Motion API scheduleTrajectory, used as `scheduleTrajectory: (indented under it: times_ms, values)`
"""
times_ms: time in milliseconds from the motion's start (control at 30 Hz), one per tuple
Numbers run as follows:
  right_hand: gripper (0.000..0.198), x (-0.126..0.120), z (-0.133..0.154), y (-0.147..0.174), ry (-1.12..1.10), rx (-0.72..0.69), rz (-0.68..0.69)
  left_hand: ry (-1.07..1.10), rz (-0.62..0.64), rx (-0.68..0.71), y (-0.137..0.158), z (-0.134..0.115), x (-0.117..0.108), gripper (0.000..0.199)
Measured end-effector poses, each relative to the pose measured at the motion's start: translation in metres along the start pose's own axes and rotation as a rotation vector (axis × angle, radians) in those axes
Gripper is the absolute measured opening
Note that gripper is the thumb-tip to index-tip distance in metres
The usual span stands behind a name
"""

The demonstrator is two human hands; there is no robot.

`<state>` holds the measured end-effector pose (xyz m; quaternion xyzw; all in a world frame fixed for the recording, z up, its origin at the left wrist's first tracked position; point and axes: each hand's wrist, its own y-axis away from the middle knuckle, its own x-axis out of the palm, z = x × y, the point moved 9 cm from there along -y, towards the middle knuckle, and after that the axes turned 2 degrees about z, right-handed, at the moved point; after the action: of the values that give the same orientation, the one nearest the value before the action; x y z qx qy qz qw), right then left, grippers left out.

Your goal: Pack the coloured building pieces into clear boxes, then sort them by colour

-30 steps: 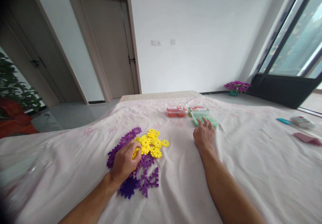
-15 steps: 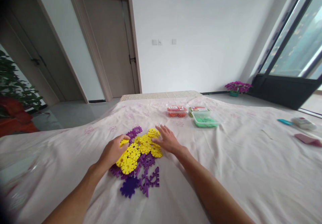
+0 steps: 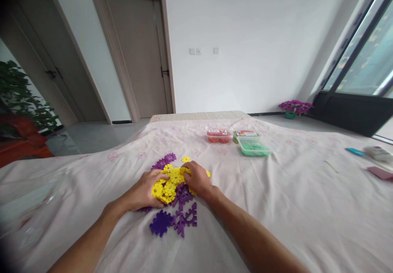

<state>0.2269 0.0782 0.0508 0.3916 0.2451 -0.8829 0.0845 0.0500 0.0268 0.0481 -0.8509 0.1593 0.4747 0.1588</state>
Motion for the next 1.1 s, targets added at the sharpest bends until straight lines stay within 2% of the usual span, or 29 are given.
scheduleTrajectory:
  times_ms: [67,133,233,300,367,433,533,633,667,733,833,933,1000,1033,1100]
  values:
    - [0.025,-0.003,-0.010,-0.002,-0.105,0.101,-0.042,0.039,-0.087,0.018,-0.004,-0.006,0.000,0.051]
    - [0.023,0.000,-0.012,-0.002,-0.296,0.161,-0.016,0.083,-0.175,0.015,-0.007,-0.009,0.000,0.038]
    - [0.034,0.009,0.010,0.002,-0.647,0.117,0.150,0.213,-0.354,-0.061,-0.006,-0.004,-0.008,0.026]
    - [0.041,0.008,0.027,0.005,-0.761,0.040,0.237,0.354,-0.454,-0.133,-0.003,0.006,-0.015,0.026]
    - [0.046,0.000,0.033,0.005,-0.739,-0.019,0.251,0.466,-0.470,-0.167,0.000,0.015,-0.020,0.032]
    - [0.053,-0.008,0.029,0.002,-0.604,-0.055,0.228,0.476,-0.430,-0.145,-0.001,0.018,-0.023,0.034]
    - [0.075,-0.008,0.015,0.002,-0.286,-0.062,0.252,0.341,-0.345,-0.059,-0.003,0.014,-0.023,0.042]
    - [0.096,0.011,0.014,0.012,-0.060,-0.116,0.383,0.168,-0.246,0.017,-0.008,0.004,-0.009,0.067]
    - [0.098,0.015,0.018,0.015,-0.017,-0.151,0.391,0.120,-0.227,0.033,-0.010,0.000,-0.004,0.072]
    - [0.087,0.017,0.026,0.020,0.029,-0.201,0.328,0.061,-0.237,0.043,-0.012,-0.007,0.002,0.065]
    - [0.050,0.011,0.028,0.018,0.012,-0.142,0.156,0.074,-0.339,0.034,-0.013,-0.015,-0.001,0.033]
    - [0.033,-0.002,0.014,0.010,-0.105,0.043,0.016,0.170,-0.464,0.040,-0.011,-0.017,-0.012,0.015]
    - [0.034,-0.008,0.009,0.007,-0.274,0.114,-0.005,0.265,-0.537,0.012,-0.009,-0.011,-0.022,0.015]
    - [0.040,-0.009,0.012,0.005,-0.371,0.097,0.025,0.309,-0.560,-0.010,-0.008,-0.006,-0.027,0.016]
    - [0.062,-0.009,0.029,0.007,-0.500,-0.029,0.150,0.356,-0.572,-0.038,-0.005,0.004,-0.037,0.019]
